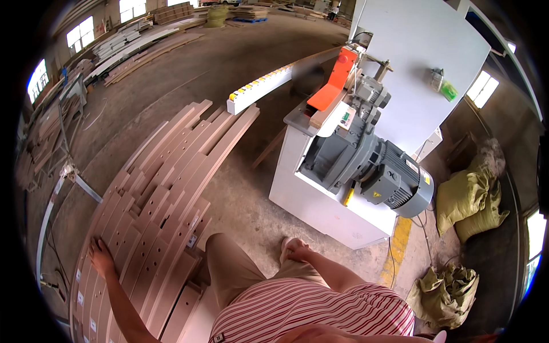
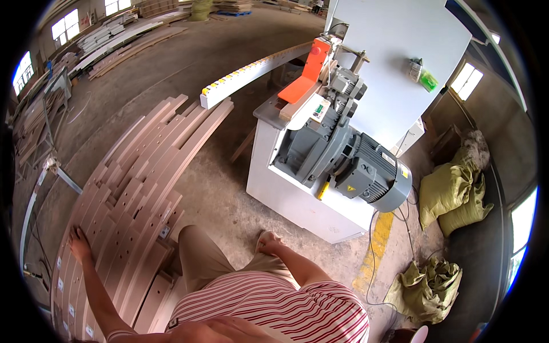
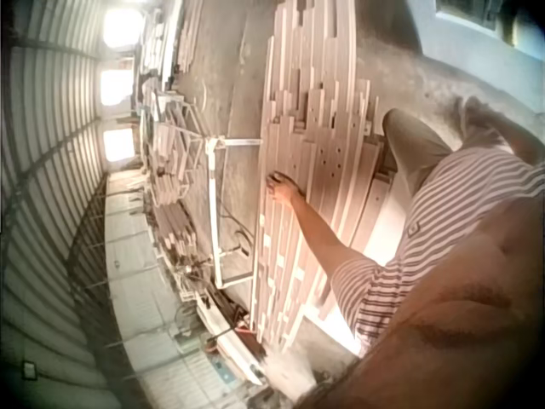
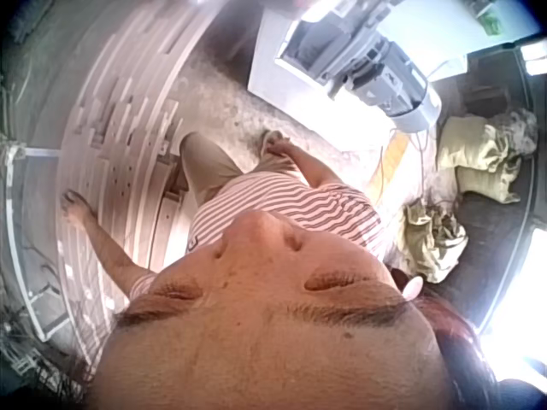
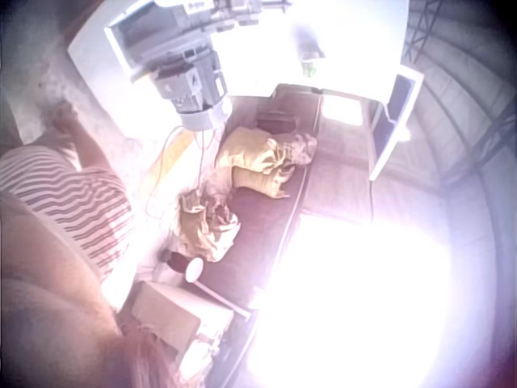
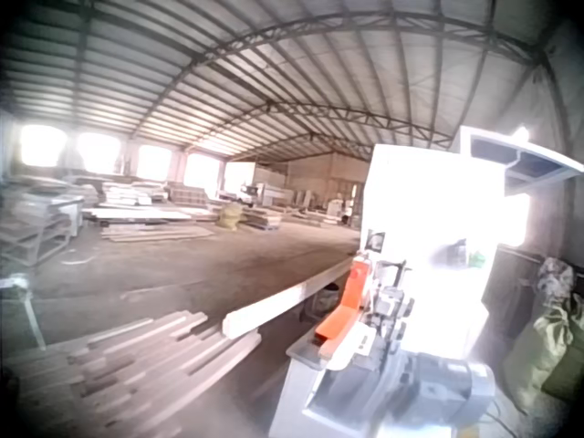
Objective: The person repeatedly picks up long, thin wooden planks from a pile and places them onto a stack on a workbench. The person handles the planks by hand, organizing them into a neat pile next to a woodworking machine.
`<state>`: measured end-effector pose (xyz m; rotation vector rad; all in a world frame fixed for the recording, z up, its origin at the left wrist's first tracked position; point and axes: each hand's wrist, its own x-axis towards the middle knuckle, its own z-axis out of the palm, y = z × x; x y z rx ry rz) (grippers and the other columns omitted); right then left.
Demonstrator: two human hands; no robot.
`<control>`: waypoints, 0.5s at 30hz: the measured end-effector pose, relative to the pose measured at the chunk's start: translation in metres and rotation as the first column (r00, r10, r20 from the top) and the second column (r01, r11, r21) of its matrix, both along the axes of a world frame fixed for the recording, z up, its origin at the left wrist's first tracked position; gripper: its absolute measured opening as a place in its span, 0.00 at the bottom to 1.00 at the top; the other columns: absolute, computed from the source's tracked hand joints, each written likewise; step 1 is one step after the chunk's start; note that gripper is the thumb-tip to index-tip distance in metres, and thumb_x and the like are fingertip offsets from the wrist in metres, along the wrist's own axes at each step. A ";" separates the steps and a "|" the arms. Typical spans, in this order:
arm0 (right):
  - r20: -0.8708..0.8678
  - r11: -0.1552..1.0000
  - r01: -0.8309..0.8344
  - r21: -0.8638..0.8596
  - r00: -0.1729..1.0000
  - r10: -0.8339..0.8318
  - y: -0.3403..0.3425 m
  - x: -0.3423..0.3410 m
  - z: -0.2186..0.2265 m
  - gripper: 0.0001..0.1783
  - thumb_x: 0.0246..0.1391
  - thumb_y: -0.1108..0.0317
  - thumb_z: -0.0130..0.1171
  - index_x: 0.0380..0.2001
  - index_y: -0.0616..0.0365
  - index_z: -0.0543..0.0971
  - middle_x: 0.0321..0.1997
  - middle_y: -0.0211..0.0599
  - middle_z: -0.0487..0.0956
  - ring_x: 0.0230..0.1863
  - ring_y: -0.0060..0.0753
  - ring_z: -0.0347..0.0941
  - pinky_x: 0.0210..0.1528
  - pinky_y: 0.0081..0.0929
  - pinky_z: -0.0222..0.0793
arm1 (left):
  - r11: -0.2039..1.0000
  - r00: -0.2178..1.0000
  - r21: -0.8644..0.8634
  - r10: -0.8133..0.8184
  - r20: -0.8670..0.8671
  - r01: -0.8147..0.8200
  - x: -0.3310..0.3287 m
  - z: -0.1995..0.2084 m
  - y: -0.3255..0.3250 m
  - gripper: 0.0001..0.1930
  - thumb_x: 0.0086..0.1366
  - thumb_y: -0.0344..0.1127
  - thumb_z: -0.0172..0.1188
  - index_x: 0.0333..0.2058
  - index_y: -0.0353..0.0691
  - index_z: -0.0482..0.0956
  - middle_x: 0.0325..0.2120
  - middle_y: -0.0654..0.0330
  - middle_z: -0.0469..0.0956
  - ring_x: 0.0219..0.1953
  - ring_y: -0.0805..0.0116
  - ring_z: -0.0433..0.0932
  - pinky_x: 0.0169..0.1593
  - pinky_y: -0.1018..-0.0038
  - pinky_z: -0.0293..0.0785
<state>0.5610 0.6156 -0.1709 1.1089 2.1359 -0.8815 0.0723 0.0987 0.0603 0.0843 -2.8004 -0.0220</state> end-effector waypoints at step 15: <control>0.022 1.000 0.003 -0.020 1.000 -0.002 0.000 0.001 0.000 0.40 0.44 0.35 0.56 0.64 0.18 0.61 0.76 0.34 0.35 0.71 0.73 0.32 0.67 0.67 0.41 | 0.999 0.999 0.033 -0.024 -0.022 0.024 -0.002 -0.003 -0.002 0.26 0.71 0.52 0.40 0.61 0.45 0.66 0.61 0.56 0.65 0.63 0.55 0.62 0.62 0.58 0.60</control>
